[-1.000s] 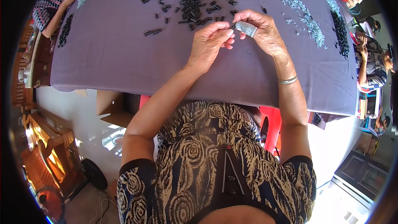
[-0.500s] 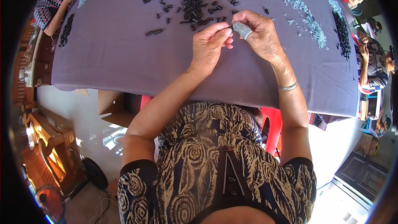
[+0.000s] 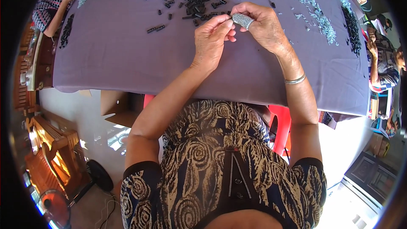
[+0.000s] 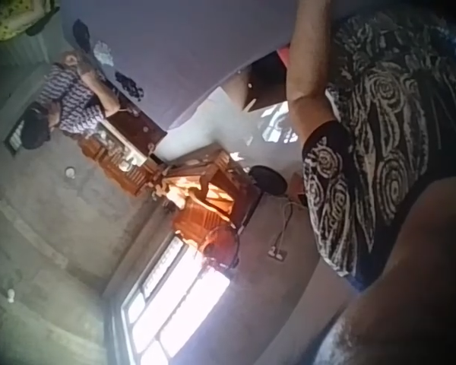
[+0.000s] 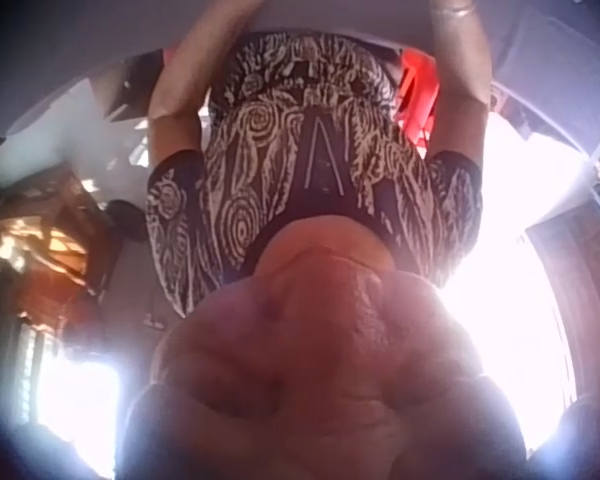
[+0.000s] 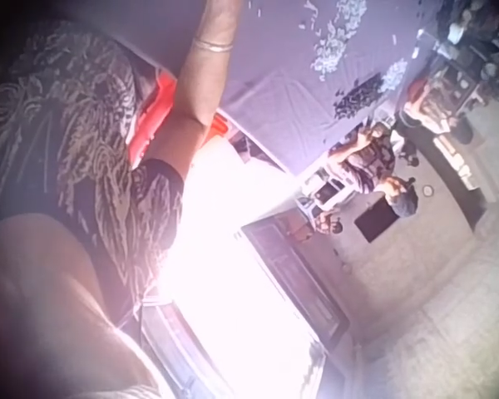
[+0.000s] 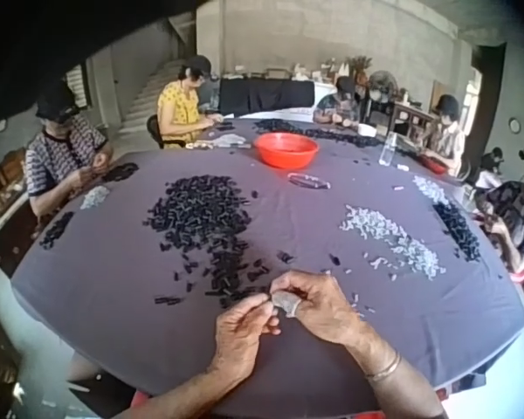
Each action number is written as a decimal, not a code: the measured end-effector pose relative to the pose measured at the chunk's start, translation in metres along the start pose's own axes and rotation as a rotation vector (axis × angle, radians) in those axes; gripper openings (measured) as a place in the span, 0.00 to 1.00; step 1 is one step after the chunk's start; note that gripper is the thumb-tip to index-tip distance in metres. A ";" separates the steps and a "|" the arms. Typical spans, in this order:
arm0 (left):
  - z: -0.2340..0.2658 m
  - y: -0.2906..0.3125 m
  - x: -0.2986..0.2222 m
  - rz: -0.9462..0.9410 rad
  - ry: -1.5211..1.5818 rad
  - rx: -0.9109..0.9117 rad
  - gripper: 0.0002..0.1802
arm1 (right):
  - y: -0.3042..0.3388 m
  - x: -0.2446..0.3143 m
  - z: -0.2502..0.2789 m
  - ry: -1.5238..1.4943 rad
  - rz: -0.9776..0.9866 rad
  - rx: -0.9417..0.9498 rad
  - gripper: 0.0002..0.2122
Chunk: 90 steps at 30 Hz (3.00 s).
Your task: Assembling small black plastic components into mesh filter cylinders by hand.
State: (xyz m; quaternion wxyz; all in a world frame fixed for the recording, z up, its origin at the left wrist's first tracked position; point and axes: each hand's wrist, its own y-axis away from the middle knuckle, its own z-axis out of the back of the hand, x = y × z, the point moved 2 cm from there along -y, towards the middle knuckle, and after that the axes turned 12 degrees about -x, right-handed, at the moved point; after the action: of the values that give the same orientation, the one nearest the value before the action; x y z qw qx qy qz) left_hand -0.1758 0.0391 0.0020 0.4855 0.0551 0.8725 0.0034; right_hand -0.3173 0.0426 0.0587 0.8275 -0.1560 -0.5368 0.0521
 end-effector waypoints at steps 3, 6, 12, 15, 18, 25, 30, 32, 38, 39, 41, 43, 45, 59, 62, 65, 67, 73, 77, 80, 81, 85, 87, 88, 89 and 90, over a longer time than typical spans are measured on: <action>0.000 -0.001 -0.002 0.059 0.050 0.017 0.12 | 0.001 0.010 0.006 -0.149 -0.161 0.033 0.08; -0.001 0.000 -0.003 0.119 0.076 0.011 0.12 | 0.005 0.006 0.011 -0.266 -0.236 0.033 0.10; -0.001 0.002 -0.005 0.179 0.137 0.038 0.13 | 0.007 -0.004 0.011 -0.336 -0.323 -0.029 0.17; -0.003 0.002 -0.006 0.160 0.142 0.031 0.13 | 0.010 -0.010 0.009 -0.330 -0.371 0.040 0.25; -0.002 0.001 -0.004 0.135 0.121 0.026 0.13 | 0.016 -0.009 -0.003 -0.457 -0.512 0.215 0.35; -0.005 0.002 -0.006 0.026 0.080 0.149 0.10 | 0.022 -0.022 -0.017 -0.797 -0.633 0.328 0.30; -0.011 0.012 -0.017 -0.001 0.104 0.254 0.17 | 0.030 -0.010 -0.022 -1.001 -0.718 0.247 0.14; -0.011 0.014 -0.026 -0.133 0.032 0.371 0.19 | 0.034 -0.015 -0.028 -1.021 -0.644 0.299 0.14; -0.022 0.029 -0.025 -0.177 -0.007 0.220 0.10 | 0.054 -0.011 -0.046 -1.151 -0.774 0.271 0.18; -0.021 0.030 -0.021 -0.080 0.035 0.148 0.11 | 0.055 -0.010 -0.047 -1.131 -0.831 0.215 0.20; -0.019 0.031 -0.016 -0.023 0.038 0.096 0.11 | 0.055 -0.015 -0.050 -1.154 -0.840 0.227 0.21; -0.017 0.031 -0.013 0.036 0.041 0.041 0.11 | 0.056 -0.018 -0.052 -1.177 -0.852 0.240 0.22; -0.017 0.031 -0.014 0.019 0.057 0.008 0.11 | 0.057 -0.015 -0.053 -1.120 -0.875 0.197 0.23; -0.010 0.020 -0.021 -0.292 -0.200 0.158 0.08 | 0.048 -0.006 -0.048 -1.091 -0.869 0.066 0.19; -0.002 0.027 -0.031 -0.266 -0.233 0.160 0.07 | 0.048 0.000 -0.046 -1.028 -0.834 0.255 0.24; 0.029 0.014 -0.037 -0.487 -0.415 0.055 0.07 | 0.044 0.000 -0.050 -1.057 -0.782 0.453 0.23; 0.052 0.003 -0.057 -0.657 -0.599 -0.008 0.08 | 0.044 0.002 -0.047 -0.954 -0.748 0.439 0.23; 0.113 -0.015 -0.108 -0.796 -1.128 -0.155 0.09 | 0.026 0.002 -0.027 -0.839 -0.614 0.141 0.20; 0.117 -0.021 -0.113 -0.856 -1.309 -0.173 0.10 | 0.016 -0.002 -0.010 -0.773 -0.574 0.049 0.23; 0.100 -0.026 -0.107 -0.942 -1.224 -0.079 0.12 | 0.012 -0.012 0.001 -0.769 -0.547 0.006 0.24; 0.091 -0.027 -0.102 -0.961 -1.179 -0.031 0.12 | 0.011 -0.015 0.003 -0.758 -0.523 -0.034 0.24; 0.075 -0.042 -0.076 -0.954 -1.387 0.023 0.12 | 0.006 -0.019 0.002 -0.756 -0.507 -0.117 0.23; 0.069 -0.046 -0.069 -0.966 -1.471 0.028 0.10 | 0.007 -0.021 0.003 -0.748 -0.516 -0.132 0.23; 0.067 -0.048 -0.066 -0.978 -1.557 0.025 0.08 | 0.006 -0.021 0.003 -0.735 -0.512 -0.125 0.22; 0.065 -0.050 -0.067 -0.979 -1.556 0.030 0.08 | 0.007 -0.021 0.003 -0.721 -0.509 -0.117 0.21; 0.064 -0.052 -0.068 -0.940 -1.575 0.053 0.06 | 0.008 -0.021 0.003 -0.722 -0.510 -0.121 0.21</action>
State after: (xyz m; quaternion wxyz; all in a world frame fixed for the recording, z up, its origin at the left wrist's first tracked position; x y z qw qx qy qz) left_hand -0.0908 -0.0224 0.0221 0.8899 -0.3079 0.2220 -0.2528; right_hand -0.3284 0.0457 0.0390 0.5628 -0.0386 -0.8147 -0.1341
